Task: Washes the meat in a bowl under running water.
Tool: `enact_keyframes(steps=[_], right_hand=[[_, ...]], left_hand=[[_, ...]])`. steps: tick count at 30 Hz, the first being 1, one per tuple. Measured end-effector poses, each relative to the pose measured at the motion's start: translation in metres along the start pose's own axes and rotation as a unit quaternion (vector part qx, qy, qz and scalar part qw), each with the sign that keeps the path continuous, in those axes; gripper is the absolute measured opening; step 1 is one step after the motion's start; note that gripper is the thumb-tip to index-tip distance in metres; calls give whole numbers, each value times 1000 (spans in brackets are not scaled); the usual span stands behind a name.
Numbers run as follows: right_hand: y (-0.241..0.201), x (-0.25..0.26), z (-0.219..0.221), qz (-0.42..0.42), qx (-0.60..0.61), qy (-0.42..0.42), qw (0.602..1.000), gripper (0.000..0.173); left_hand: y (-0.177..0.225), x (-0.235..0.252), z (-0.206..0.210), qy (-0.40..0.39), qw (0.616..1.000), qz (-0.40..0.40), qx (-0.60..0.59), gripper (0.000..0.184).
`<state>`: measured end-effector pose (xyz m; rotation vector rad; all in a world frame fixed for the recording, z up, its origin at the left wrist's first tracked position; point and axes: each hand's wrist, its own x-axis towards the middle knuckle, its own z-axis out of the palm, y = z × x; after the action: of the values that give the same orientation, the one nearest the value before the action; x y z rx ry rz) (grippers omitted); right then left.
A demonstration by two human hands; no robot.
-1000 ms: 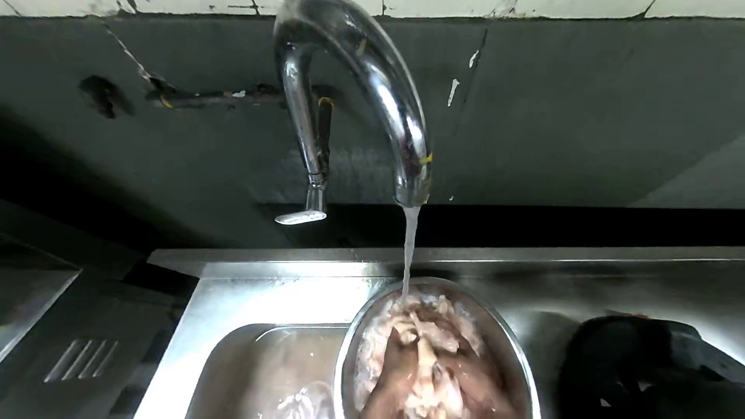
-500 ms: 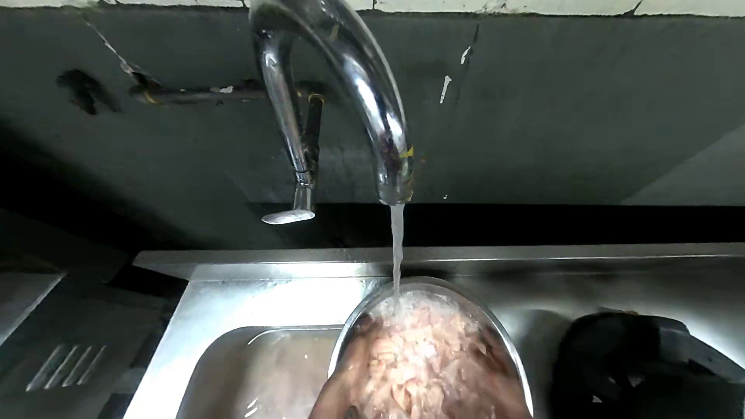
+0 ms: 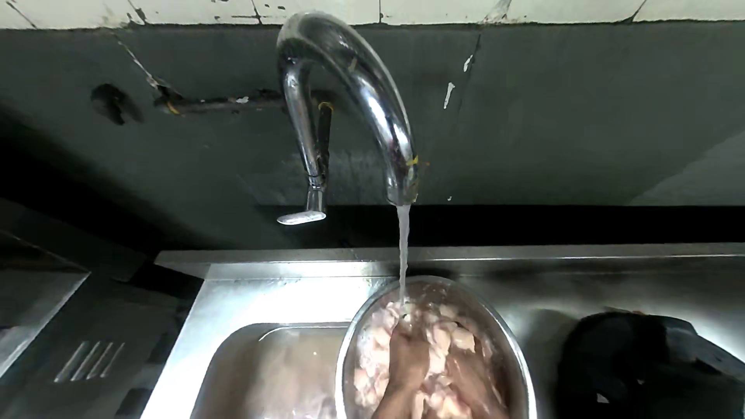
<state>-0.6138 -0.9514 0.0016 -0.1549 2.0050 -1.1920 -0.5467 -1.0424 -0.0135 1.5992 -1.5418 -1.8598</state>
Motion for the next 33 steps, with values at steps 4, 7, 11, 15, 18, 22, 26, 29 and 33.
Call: enact_keyframes(steps=[4, 7, 11, 15, 18, 22, 26, 29, 33], right_hand=[[9, -8, -26, -8, -11, -106, 994, 41], [31, -5, -67, -47, -66, -142, 987, 45], [78, 18, -68, -36, -44, -9, 998, 84], [88, 41, -12, 75, 136, -27, 988, 53], [69, 17, -12, 54, 173, -146, 973, 38], [38, 2, -16, 41, 124, -138, 982, 29], [5, -6, 1, -38, 134, 20, 990, 53], [8, -9, -9, -18, 104, -25, 994, 53], [33, -15, -60, -3, -8, -84, 996, 49]], left_hand=[[2, -21, -23, -101, 993, -22, 65, 45], [-12, -39, -64, -80, 997, -15, -16, 61], [-67, -6, -78, -43, 980, -133, -145, 62], [-81, 13, -34, -158, 934, -226, -228, 44], [-71, -5, -16, -182, 935, -206, -224, 26], [-38, -26, -16, -84, 980, -107, -147, 38], [-5, -33, -5, -37, 997, -53, -36, 46], [-6, -44, -20, -123, 989, -75, 22, 64], [-16, -76, -65, -83, 983, -137, -95, 74]])
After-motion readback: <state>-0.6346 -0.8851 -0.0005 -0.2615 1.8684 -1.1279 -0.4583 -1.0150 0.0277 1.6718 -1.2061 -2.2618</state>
